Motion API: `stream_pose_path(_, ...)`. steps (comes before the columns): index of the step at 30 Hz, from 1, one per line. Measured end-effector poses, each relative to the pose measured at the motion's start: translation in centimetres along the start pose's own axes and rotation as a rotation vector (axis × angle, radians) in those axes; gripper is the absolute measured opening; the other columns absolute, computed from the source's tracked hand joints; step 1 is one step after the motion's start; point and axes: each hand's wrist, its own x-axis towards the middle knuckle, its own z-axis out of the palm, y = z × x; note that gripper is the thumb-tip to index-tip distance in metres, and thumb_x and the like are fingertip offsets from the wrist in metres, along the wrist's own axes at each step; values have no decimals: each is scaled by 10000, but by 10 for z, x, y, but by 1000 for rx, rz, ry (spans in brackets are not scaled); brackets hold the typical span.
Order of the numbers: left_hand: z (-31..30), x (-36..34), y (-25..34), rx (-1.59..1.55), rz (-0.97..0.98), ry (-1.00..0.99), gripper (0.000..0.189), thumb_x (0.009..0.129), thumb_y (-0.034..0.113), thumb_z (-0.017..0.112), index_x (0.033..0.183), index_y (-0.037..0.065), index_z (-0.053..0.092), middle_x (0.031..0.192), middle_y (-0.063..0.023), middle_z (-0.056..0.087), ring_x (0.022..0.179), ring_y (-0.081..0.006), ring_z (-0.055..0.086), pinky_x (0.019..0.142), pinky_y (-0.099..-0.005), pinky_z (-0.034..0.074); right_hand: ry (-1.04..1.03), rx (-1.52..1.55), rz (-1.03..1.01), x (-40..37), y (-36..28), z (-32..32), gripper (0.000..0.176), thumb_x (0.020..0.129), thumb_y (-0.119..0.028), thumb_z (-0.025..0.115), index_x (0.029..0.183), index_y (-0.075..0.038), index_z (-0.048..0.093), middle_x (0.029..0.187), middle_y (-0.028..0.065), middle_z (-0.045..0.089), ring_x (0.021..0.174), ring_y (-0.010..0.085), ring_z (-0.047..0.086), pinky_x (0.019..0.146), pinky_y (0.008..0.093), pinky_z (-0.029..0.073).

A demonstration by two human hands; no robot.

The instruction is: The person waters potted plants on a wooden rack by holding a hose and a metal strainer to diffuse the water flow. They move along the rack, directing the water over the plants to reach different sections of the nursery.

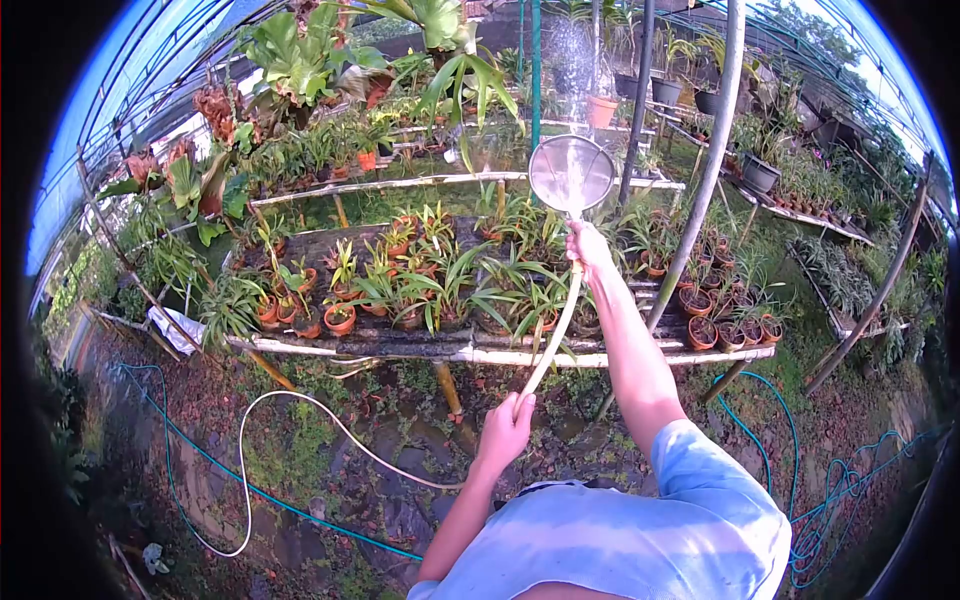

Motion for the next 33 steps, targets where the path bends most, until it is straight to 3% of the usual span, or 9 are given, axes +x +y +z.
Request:
stream_pose_path(1,1,0,-3,-4,1,6,354,983,324,514,901,-10,602,645,-118,603,584,-224,602,564,-363,443,-6,32,-1,2,3,-1,159,962,-166,509,1028,-24,480,683,9,444,495,63,384,387,201,335)
stream_pose_path(4,-3,-1,-3,-42,13,26,374,977,337,511,863,-16,566,639,-205,588,597,-383,603,547,-451,423,0,124,-26,6,12,-1,167,988,-197,499,997,-33,472,725,34,470,530,83,429,410,218,381)
stream_pose_path(7,-10,-3,5,-53,-23,17,366,977,332,512,881,-15,577,656,-200,600,618,-381,615,563,-449,435,-209,461,60,5,18,-6,188,1002,-225,471,999,-37,480,766,44,489,563,89,449,436,216,406)
stream_pose_path(11,-10,1,-8,-2,-21,-3,346,978,316,510,897,-13,577,685,-192,625,652,-375,633,586,-448,452,-278,593,151,-19,19,3,210,1010,-266,455,1010,-59,491,795,29,509,555,101,452,465,208,436)
stream_pose_path(12,-10,1,-9,14,-40,-31,346,979,317,508,896,-12,576,692,-193,629,661,-375,637,592,-448,456,-331,534,260,-21,19,-4,205,1010,-280,454,1018,-79,495,798,14,514,529,99,441,463,206,434)
stream_pose_path(15,-9,0,-9,32,-67,-65,349,981,319,502,889,-10,569,706,-196,636,679,-377,643,607,-447,467,-274,578,160,-18,24,-7,191,1010,-276,445,1018,-92,492,792,7,508,509,91,429,441,206,418)
stream_pose_path(19,-5,-5,-5,15,-43,-16,358,984,325,494,875,-10,560,695,-195,629,665,-380,637,601,-449,464,-100,417,39,-7,34,-1,131,1001,-194,402,1032,-85,467,767,10,482,500,81,392,387,220,342)
stream_pose_path(32,3,-13,-15,34,-73,-2,367,985,331,494,842,-6,521,665,-226,587,651,-424,602,564,-470,426,-114,409,76,-12,44,-5,147,1009,-200,422,1093,-84,456,728,25,473,493,81,373,377,207,309)
stream_pose_path(33,4,-15,-14,31,-61,10,369,988,330,490,840,-4,535,649,-191,579,623,-363,595,562,-438,426,-114,401,81,-12,44,-5,148,1009,-200,424,1096,-85,456,728,24,472,493,79,373,379,205,309)
